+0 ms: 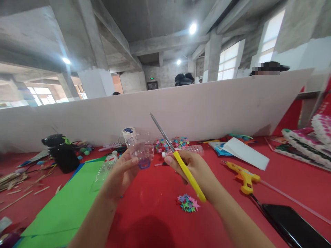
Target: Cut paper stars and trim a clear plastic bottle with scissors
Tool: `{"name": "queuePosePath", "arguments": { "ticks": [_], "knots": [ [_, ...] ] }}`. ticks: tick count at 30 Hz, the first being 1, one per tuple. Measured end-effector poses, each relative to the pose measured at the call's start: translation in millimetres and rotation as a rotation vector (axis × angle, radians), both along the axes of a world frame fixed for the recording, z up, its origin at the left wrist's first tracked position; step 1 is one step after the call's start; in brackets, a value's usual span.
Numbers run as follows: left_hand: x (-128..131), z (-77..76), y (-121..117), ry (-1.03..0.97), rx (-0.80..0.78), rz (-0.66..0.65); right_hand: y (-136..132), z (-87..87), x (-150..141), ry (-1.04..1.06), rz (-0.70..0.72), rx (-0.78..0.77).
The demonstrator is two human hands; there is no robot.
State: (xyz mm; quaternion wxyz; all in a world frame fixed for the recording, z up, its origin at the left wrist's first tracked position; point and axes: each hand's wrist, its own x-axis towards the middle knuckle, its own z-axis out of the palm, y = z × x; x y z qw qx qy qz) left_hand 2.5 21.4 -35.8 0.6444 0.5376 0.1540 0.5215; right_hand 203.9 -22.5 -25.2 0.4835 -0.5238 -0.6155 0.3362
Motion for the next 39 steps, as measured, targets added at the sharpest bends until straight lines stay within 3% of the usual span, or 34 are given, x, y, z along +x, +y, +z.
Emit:
{"name": "queuePosePath", "arguments": {
  "ticks": [8, 16, 21, 28, 39],
  "knots": [
    [1, 3.1, -6, -0.062, -0.072, -0.082, -4, 1.7, 4, 0.07, 0.021, 0.025],
    [18, -12.1, -5, -0.108, -0.221, -0.262, -4, 2.2, -12, 0.207, 0.038, 0.003],
    [25, -14.1, -9, -0.099, -0.114, -0.198, 0, -1.3, -16, 0.262, -0.002, -0.012],
    [25, -10.4, -15, -0.014, 0.004, 0.017, -1, -2.3, -19, 0.358, 0.059, -0.049],
    [24, -9.3, -13, -0.064, 0.021, -0.009, -4, 1.3, -19, 0.441, 0.166, -0.107]
  ]
}}
